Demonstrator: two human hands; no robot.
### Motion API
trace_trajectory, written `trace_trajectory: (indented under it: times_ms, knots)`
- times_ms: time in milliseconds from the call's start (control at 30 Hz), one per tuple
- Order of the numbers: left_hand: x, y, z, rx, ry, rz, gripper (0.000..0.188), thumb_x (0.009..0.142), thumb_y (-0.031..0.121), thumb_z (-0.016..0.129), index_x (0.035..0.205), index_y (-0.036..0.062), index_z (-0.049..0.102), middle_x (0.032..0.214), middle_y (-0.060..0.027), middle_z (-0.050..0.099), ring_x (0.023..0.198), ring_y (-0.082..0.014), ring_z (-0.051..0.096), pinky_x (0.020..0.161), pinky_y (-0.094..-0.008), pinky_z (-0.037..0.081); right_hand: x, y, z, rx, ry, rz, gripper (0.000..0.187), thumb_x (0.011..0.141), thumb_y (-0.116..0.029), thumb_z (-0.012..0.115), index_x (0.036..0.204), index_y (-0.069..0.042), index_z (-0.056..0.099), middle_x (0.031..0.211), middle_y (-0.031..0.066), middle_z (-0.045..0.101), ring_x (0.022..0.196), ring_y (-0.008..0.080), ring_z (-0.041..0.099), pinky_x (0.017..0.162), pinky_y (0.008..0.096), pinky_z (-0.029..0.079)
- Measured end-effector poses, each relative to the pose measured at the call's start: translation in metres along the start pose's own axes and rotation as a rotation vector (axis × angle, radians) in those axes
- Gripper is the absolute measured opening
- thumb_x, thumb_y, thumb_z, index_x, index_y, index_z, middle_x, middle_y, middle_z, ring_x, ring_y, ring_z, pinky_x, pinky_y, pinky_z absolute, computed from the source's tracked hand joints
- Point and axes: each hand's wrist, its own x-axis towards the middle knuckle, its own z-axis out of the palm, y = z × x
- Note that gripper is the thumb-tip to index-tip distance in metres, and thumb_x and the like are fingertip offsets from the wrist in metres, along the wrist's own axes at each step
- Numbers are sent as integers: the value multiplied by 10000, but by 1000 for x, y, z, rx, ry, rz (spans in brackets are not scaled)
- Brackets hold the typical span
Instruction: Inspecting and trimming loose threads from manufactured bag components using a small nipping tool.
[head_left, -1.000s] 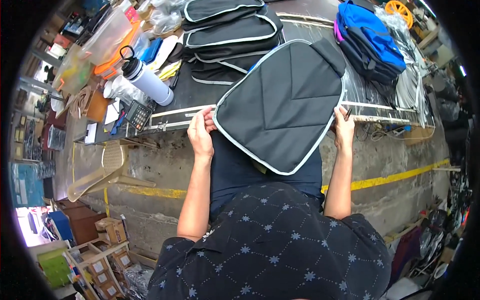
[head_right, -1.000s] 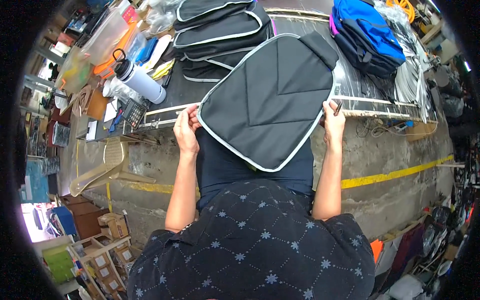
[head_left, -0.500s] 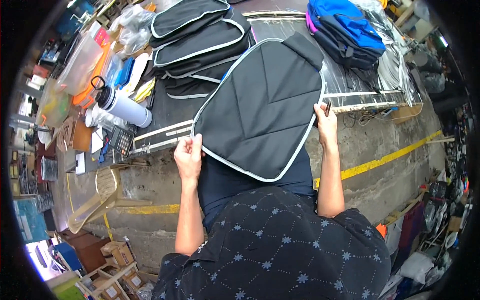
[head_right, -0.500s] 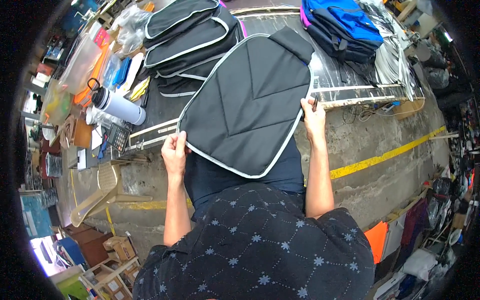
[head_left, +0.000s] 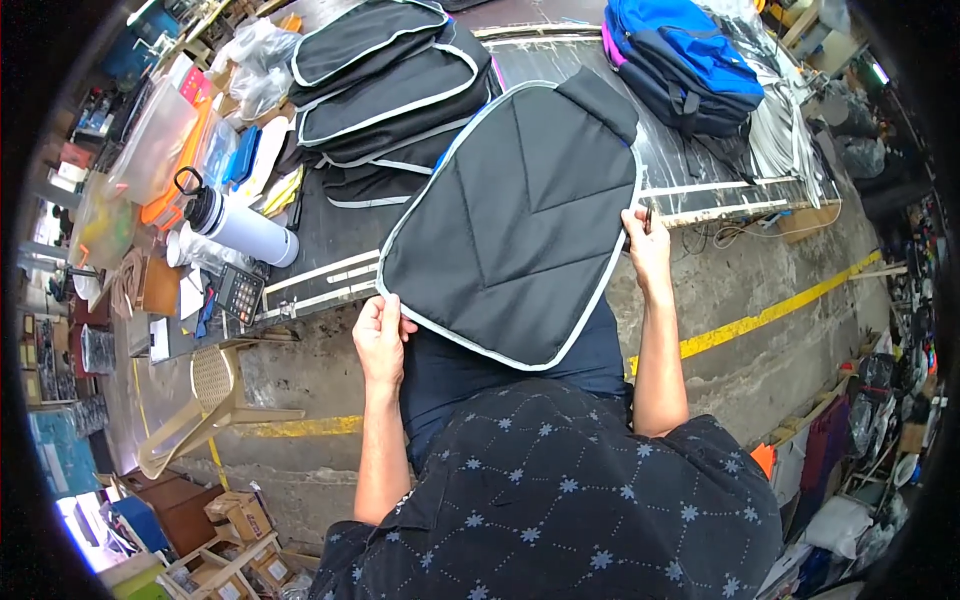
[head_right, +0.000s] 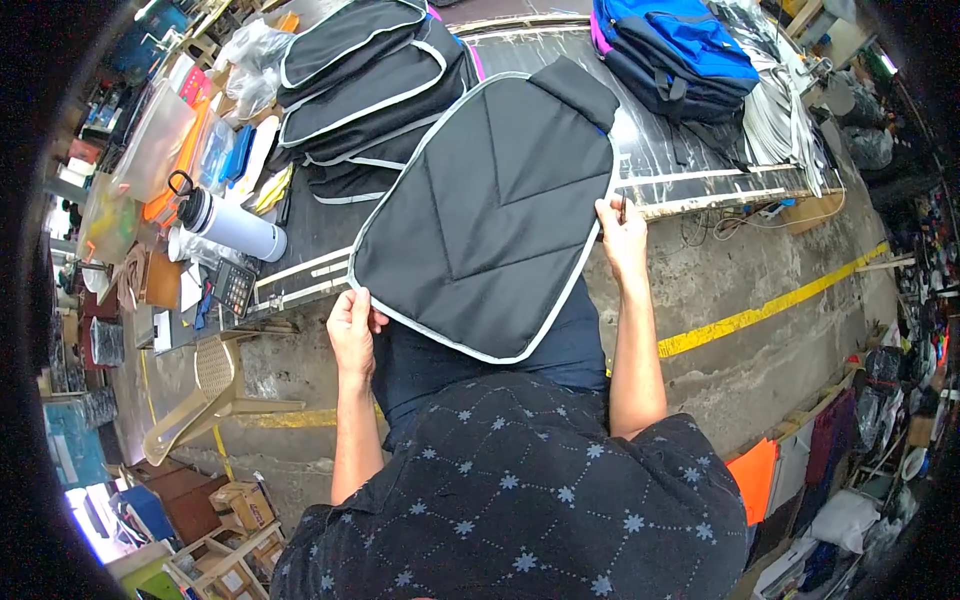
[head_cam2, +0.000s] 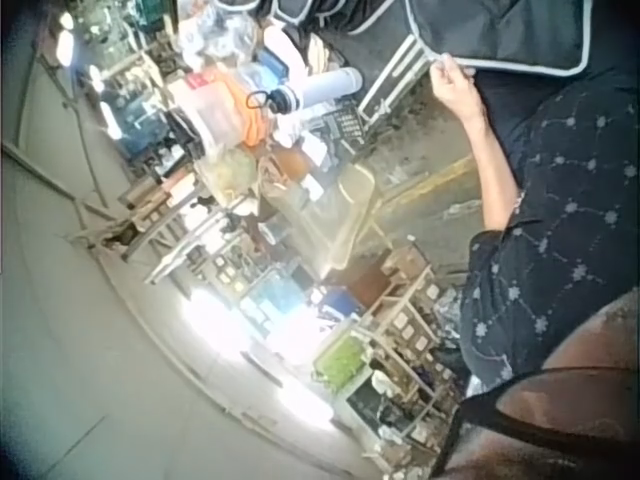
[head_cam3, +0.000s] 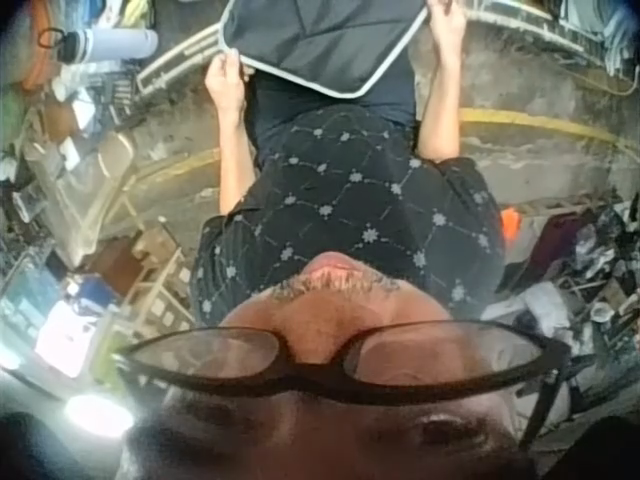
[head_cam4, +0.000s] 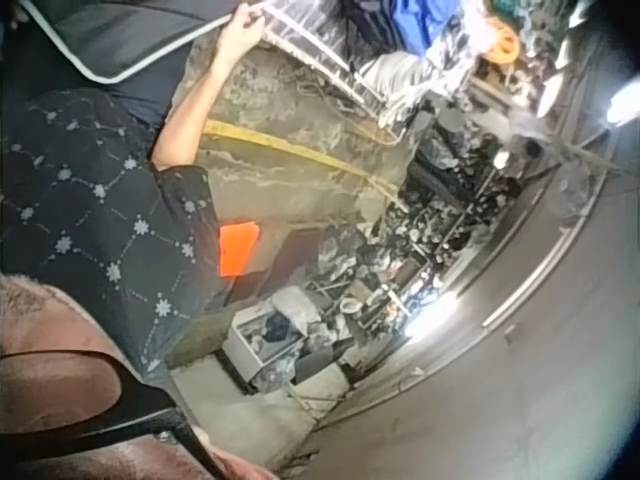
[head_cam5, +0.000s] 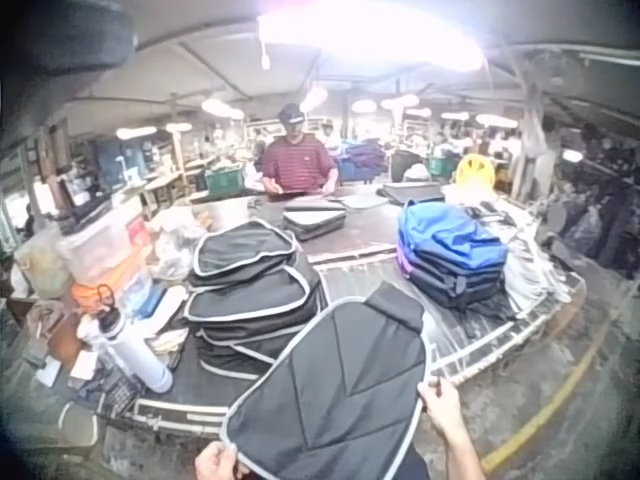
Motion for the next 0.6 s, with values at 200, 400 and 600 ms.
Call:
trace_trajectory:
  times_ms: [200,400,600]
  knots:
    - [-5,1,5,-43,84,37,268,1121,290,619,980,66,661,758,-19,682,646,-70,590,599,-226,439,-8,-9,5,-225,69,-126,405,1025,-172,758,1362,22,644,1073,11,705,903,78,609,833,255,526]
    - [-3,-2,6,-67,69,65,265,1141,266,586,991,60,656,813,-6,668,674,-64,592,613,-224,442,-29,-54,37,-488,185,-402,261,990,-173,804,1187,-17,731,964,-7,720,794,42,571,723,229,499]
    - [-10,4,12,-174,26,25,274,1151,290,563,973,97,643,802,16,655,666,-60,579,619,-215,430,-77,-87,117,-357,-405,-417,127,970,-122,794,1044,-24,760,849,9,741,724,52,608,666,245,506]
